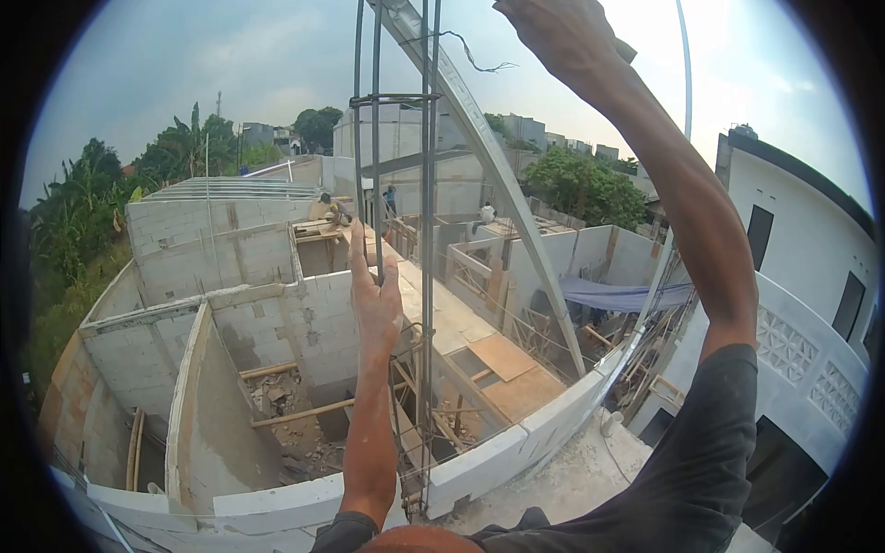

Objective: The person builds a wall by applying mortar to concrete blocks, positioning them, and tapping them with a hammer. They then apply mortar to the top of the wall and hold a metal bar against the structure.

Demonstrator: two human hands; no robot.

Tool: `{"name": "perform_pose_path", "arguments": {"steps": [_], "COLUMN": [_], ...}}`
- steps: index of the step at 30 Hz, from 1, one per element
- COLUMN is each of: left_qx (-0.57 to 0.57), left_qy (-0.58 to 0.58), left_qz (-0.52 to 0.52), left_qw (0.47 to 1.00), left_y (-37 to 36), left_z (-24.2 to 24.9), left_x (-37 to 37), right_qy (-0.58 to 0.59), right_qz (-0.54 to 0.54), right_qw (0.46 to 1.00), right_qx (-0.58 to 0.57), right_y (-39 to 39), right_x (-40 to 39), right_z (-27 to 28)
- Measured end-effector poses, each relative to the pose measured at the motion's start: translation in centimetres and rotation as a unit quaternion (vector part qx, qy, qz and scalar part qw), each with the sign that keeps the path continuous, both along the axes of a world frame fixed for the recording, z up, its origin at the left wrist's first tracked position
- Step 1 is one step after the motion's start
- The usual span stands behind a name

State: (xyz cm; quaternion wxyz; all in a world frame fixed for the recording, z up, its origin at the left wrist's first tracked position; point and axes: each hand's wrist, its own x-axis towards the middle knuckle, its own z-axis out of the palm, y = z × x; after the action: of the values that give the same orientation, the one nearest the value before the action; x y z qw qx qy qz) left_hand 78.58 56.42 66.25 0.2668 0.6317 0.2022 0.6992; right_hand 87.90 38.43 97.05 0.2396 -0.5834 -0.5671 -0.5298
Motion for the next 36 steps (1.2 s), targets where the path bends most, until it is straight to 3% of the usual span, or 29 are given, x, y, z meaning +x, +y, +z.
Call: {"name": "perform_pose_path", "arguments": {"steps": [2,4,6,7,10,11,12,14,17,21,24,25,26,28,29,32,33,36], "left_qx": [0.014,0.001,0.001,0.010,-0.009,-0.009,-0.009,0.028,0.035,-0.002,0.002,-0.001,-0.004,0.025,0.030,0.011,0.012,0.025], "left_qy": [-0.008,-0.011,-0.005,-0.003,-0.011,-0.006,-0.002,0.011,0.014,0.021,0.009,0.009,0.010,0.022,0.037,0.021,0.017,0.011], "left_qz": [0.023,-0.008,-0.021,-0.015,-0.042,-0.040,-0.039,0.020,0.024,-0.028,-0.066,-0.076,-0.083,-0.022,0.006,-0.033,-0.042,-0.055], "left_qw": [1.000,1.000,1.000,1.000,0.999,0.999,0.999,0.999,0.999,0.999,0.998,0.997,0.997,0.999,0.999,0.999,0.999,0.998], "left_y": [0.1,-0.6,-0.6,-0.1,1.1,1.1,1.1,1.9,1.7,0.9,1.0,0.9,0.5,1.5,1.9,2.1,2.2,1.3], "left_z": [-0.1,0.1,-0.1,-0.2,-0.4,-0.7,-1.0,-0.7,-0.2,-0.5,-0.4,-0.1,-0.1,0.2,-0.1,-0.2,-0.2,-0.4], "left_x": [0.4,-0.3,-0.1,0.1,0.4,0.6,0.9,1.2,0.8,0.6,0.8,0.7,0.4,0.6,0.5,0.6,0.6,0.6], "right_qy": [0.101,0.080,-0.070,-0.060,-0.080,0.059,-0.093,-0.033,0.010,-0.108,-0.064,0.111,0.085,-0.036,0.075,-0.033,-0.022,-0.046], "right_qz": [0.005,0.059,0.161,0.196,0.233,0.087,0.074,0.053,0.157,0.289,0.235,0.147,0.045,0.137,0.140,0.273,0.339,0.287], "right_qw": [0.995,0.993,0.967,0.952,0.940,0.990,0.991,0.998,0.983,0.912,0.939,0.981,0.995,0.988,0.987,0.940,0.920,0.930], "right_qx": [0.005,0.067,0.187,0.226,0.238,0.098,0.055,0.007,0.090,0.271,0.243,0.066,0.010,0.068,0.024,0.202,0.197,0.227], "right_y": [-1.0,-0.3,1.4,1.6,3.4,3.5,4.4,3.0,2.7,2.8,4.6,3.8,6.2,5.9,3.5,4.5,4.0,4.1], "right_x": [-0.8,0.7,2.5,3.0,4.4,4.5,5.5,3.8,3.8,3.8,3.7,2.9,6.3,6.5,2.9,3.4,2.9,3.3], "right_z": [-0.8,-1.0,-1.3,-1.8,-0.8,-0.6,-0.8,-0.7,-1.2,-0.9,-2.0,-2.6,-1.4,-1.9,-2.9,-2.9,-2.6,-2.9]}}
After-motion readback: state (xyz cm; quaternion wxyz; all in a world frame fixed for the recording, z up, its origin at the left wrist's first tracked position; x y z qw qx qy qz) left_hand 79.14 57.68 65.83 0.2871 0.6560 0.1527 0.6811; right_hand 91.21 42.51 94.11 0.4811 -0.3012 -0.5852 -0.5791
